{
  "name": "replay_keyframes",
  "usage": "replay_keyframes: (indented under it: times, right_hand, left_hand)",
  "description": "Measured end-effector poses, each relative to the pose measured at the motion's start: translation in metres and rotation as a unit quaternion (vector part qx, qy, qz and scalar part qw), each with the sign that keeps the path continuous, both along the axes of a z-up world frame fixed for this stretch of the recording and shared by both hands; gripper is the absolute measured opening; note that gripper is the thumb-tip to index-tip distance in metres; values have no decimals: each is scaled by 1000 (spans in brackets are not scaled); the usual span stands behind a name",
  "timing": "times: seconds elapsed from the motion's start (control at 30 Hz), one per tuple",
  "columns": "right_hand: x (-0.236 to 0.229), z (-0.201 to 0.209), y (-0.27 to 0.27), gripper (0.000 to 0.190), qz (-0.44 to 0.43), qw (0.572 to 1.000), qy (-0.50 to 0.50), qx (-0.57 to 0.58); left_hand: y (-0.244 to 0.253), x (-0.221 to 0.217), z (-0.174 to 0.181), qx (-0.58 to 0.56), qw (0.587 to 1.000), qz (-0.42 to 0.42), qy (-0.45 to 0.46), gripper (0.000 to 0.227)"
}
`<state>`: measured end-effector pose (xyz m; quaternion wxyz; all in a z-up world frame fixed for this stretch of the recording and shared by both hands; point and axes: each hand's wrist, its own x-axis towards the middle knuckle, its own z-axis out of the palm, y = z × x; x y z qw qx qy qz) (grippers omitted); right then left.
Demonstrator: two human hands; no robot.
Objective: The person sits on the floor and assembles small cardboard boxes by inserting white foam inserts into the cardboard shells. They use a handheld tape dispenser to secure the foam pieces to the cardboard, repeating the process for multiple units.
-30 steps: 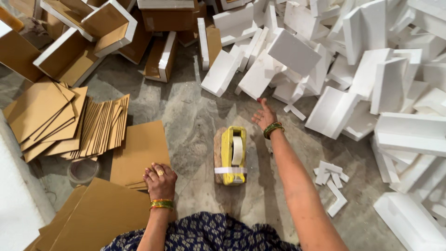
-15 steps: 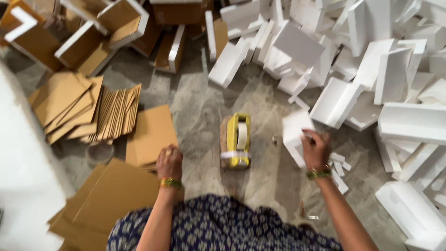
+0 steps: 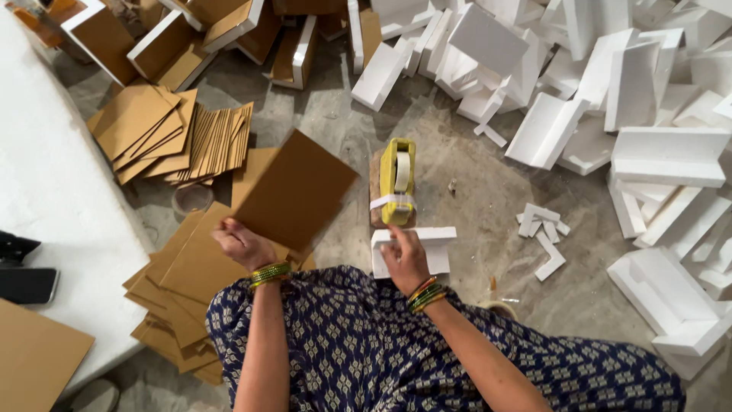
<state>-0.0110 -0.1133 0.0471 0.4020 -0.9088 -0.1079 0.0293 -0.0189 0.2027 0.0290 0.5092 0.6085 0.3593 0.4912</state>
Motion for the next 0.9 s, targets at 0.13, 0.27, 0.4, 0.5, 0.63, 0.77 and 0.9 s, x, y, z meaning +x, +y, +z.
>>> replay_keyframes:
  times: [0.13, 0.27, 0.4, 0.5, 0.63, 0.77, 0.9]
  right_hand:
    - [13, 29, -10, 58, -8, 965, 67, 254]
    - [26, 33, -58, 51, 39, 909, 145, 390]
    - [25, -9, -121, 41, -47, 965, 113, 234]
    - [23, -61, -162, 36, -90, 967, 113, 211]
    - [20, -125, -181, 40, -118, 963, 162, 182]
    - [32, -154, -169, 36, -198, 967, 143, 78]
    - [34, -155, -161, 41, -227, 966, 120, 14]
  left_hand:
    - [-28, -12, -26, 40, 992, -91, 71, 24]
    - [-87, 0, -25, 30, 968, -249, 18, 17]
    - [-145, -9, -17, 1, 866, -466, 184, 26]
    - [-167, -22, -23, 5, 792, -570, 219, 52]
    - [-186, -12, -44, 62, 807, -519, 274, 50]
    - [-194, 5, -60, 100, 837, -479, 245, 61]
    - [-206, 1, -74, 62, 872, -410, 261, 55]
